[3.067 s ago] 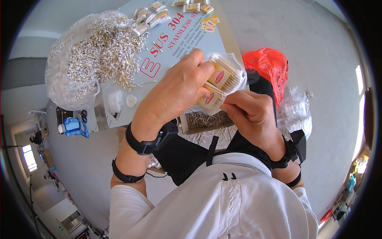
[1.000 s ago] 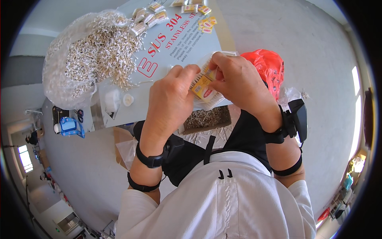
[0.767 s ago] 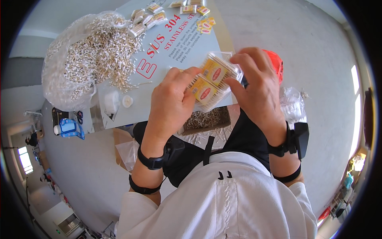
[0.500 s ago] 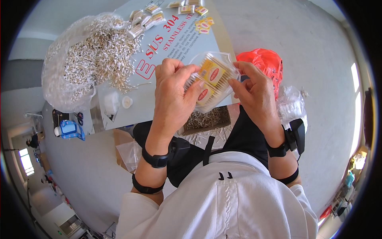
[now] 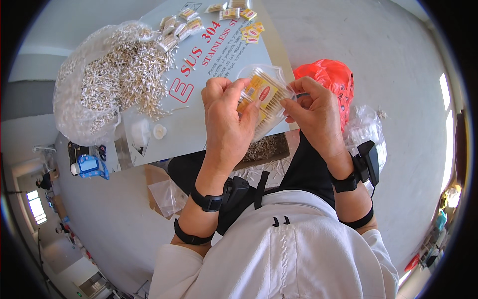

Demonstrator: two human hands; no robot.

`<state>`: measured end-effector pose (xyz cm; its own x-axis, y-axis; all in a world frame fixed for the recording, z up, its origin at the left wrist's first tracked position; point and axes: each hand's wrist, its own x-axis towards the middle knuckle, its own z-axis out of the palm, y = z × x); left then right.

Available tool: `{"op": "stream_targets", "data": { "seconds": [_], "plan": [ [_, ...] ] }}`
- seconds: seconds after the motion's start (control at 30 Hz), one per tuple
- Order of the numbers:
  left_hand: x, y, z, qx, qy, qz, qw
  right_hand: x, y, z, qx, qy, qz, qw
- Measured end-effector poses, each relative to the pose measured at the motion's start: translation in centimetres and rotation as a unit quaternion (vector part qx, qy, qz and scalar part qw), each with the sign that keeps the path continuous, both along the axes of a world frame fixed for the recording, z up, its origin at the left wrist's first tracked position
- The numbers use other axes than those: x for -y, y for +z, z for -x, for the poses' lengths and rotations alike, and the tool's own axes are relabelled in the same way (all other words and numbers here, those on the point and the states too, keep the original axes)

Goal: Pack small bundles of cotton swabs into a larger plastic bag.

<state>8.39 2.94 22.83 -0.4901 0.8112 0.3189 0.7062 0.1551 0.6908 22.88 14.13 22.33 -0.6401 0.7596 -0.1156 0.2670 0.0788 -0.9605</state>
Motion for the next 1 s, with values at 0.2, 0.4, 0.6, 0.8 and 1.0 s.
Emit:
{"op": "stream_targets", "data": {
  "seconds": [0.2,0.4,0.6,0.8,1.0],
  "plan": [
    [-0.1,-0.2,0.0,0.030,-0.010,0.007,0.999,0.3,-0.5,0.2,-0.064,-0.046,0.006,0.997],
    [-0.1,-0.3,-0.2,0.052,-0.003,0.014,0.999,0.2,-0.4,0.0,-0.006,-0.007,0.004,1.000],
    [-0.1,-0.1,-0.1,0.072,-0.012,0.011,0.997,0.3,-0.6,0.3,-0.059,-0.048,-0.001,0.997],
    [1.1,0.8,0.7,0.064,-0.044,0.004,0.997,-0.6,0.2,0.2,0.014,-0.023,-0.137,0.990],
    [1.4,0.5,0.9,0.153,-0.030,0.020,0.988,0.0,2.2,1.5,-0.041,-0.029,-0.433,0.900]
  ]
}}
